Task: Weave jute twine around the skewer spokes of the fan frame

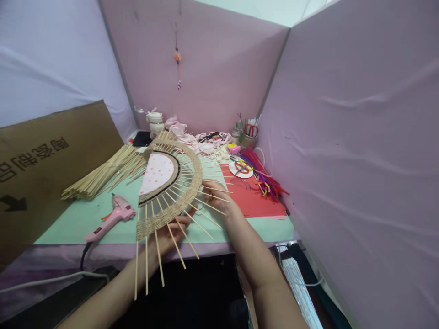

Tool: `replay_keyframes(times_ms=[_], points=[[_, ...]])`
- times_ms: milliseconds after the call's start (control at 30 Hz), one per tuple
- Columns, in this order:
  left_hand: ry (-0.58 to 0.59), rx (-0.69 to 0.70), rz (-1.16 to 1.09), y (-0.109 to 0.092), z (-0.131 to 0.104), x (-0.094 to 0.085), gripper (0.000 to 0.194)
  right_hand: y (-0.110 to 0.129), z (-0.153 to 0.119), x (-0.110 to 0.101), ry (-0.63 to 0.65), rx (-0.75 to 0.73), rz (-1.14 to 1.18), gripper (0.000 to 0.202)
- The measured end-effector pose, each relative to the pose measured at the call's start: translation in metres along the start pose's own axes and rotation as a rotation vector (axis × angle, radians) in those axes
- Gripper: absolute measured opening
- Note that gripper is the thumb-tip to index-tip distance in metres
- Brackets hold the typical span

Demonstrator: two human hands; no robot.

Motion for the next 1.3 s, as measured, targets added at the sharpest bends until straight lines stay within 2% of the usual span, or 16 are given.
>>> replay_keyframes(times_ms=[167,367,600,867,1033,1133,1300], points=[[0.036,0.022,0.124,-0.001,0.010,-0.004,0.035,-0.004,-0.005,-0.006,-0.009,-0.024,0.035,0.016],[-0.008,0.089,0.165,-0.002,0.018,-0.007,0.030,-0.008,-0.005,-0.006,-0.009,-0.032,0.037,0.016],[-0.016,0.115,0.158,0.001,0.017,0.005,0.027,-0.001,-0.012,-0.002,-0.063,-0.062,-0.011,0.019],[-0.012,0.137,0.130,-0.001,0.015,0.000,0.035,0.004,-0.022,-0.001,-0.114,-0.046,-0.016,0.022],[0.002,0.111,0.079,-0.002,0.015,-0.002,0.035,0.006,-0.035,-0.016,-0.075,-0.051,-0.174,0.034],[-0.003,0.096,0.071,-0.002,0.015,-0.002,0.035,0.012,-0.049,-0.023,-0.016,-0.117,-0.329,0.038],[0.001,0.121,0.104,-0.002,0.013,-0.001,0.034,0.024,-0.064,-0.013,0.116,-0.291,-0.585,0.049]])
Point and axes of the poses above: each hand's wrist, its own z-axis towards the middle knuckle, its own x-axis out of the palm, y = z × x, the point moved 4 cm from there along z, towards the middle knuckle, and after that the axes turned 7 degrees about y, right-handed, at the moved point
